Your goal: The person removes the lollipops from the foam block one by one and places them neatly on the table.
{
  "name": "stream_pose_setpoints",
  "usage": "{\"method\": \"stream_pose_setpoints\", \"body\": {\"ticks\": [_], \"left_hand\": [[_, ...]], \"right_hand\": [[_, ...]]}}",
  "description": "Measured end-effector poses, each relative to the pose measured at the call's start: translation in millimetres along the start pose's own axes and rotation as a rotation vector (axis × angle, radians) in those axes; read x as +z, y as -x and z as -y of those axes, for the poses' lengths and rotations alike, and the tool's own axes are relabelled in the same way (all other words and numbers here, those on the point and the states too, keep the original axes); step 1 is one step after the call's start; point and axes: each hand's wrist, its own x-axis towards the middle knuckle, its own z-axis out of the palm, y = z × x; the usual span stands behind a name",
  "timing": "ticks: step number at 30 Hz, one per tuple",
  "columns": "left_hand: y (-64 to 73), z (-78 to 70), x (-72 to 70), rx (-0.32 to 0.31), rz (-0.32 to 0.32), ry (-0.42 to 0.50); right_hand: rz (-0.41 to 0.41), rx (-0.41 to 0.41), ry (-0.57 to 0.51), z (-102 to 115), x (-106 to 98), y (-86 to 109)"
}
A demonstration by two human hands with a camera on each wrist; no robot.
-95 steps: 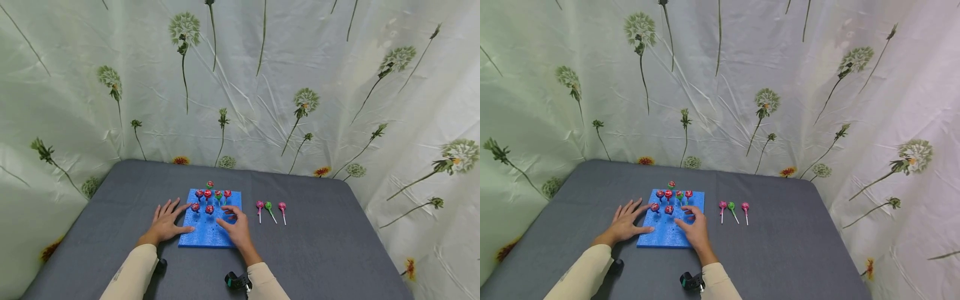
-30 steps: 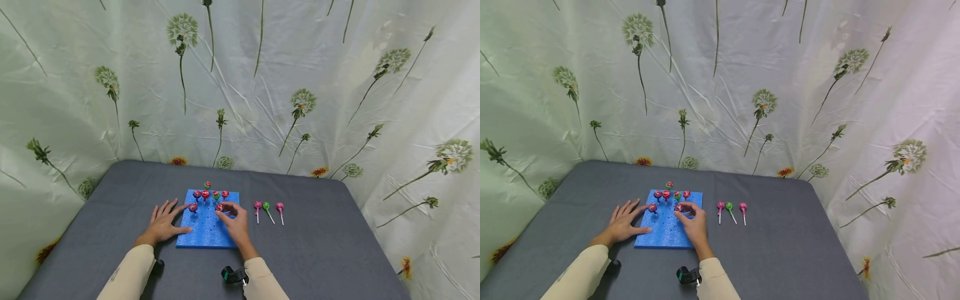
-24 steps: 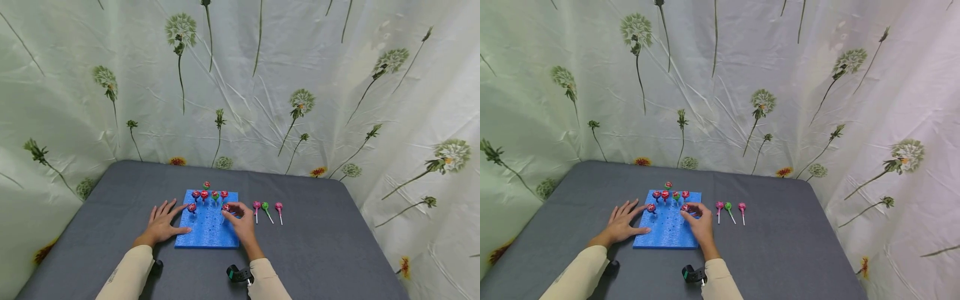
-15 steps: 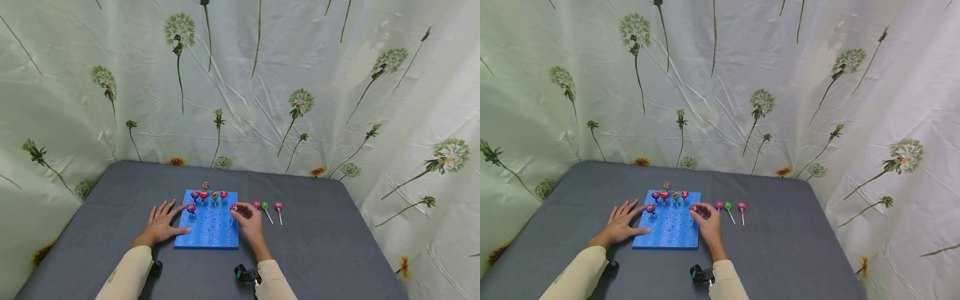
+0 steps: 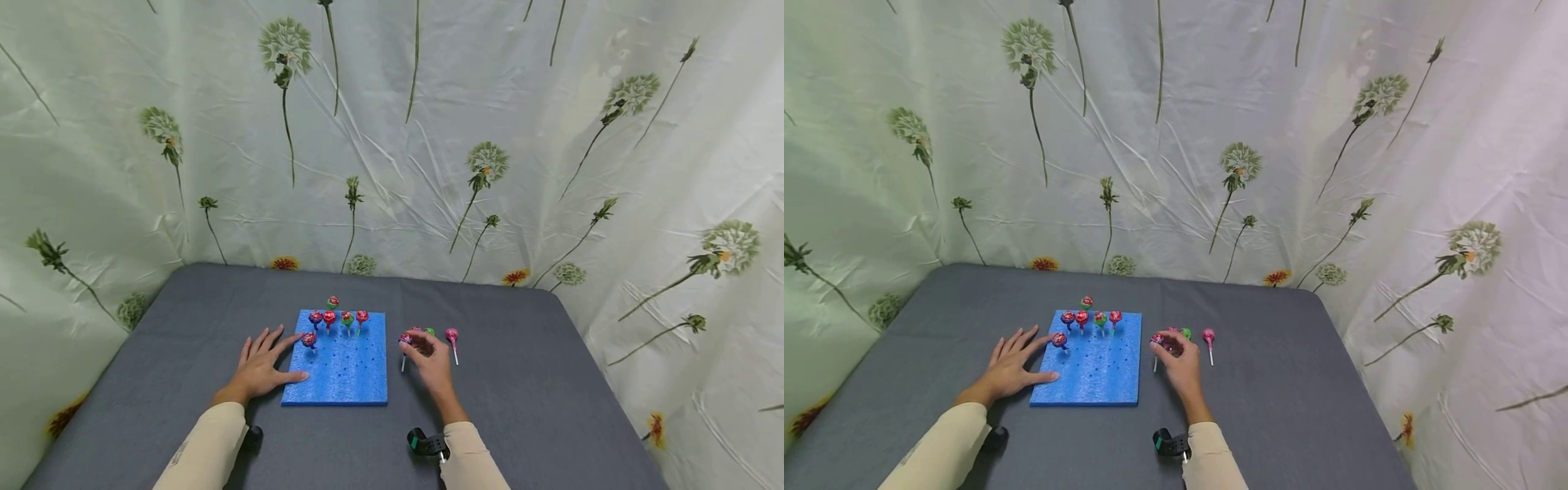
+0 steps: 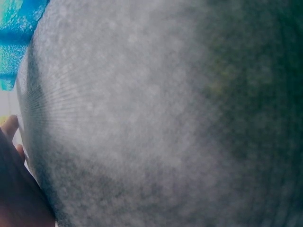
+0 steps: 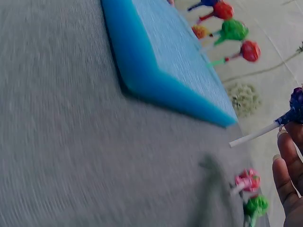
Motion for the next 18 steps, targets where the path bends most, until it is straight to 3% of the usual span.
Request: {"method": "stream_pose_setpoints", "body": {"ticks": [13,18], "left_hand": [[1.2,-1.5,-2.7,-0.007,-0.004,-0.015],[2.4,-3.1,-1.8,-0.014,0.002,-0.015]], "right_hand": [[-0.056,-0.022,0.047,-13,-36,-11.5],[-0.090,-0.005,0.060,-46,-52,-18.0]]}}
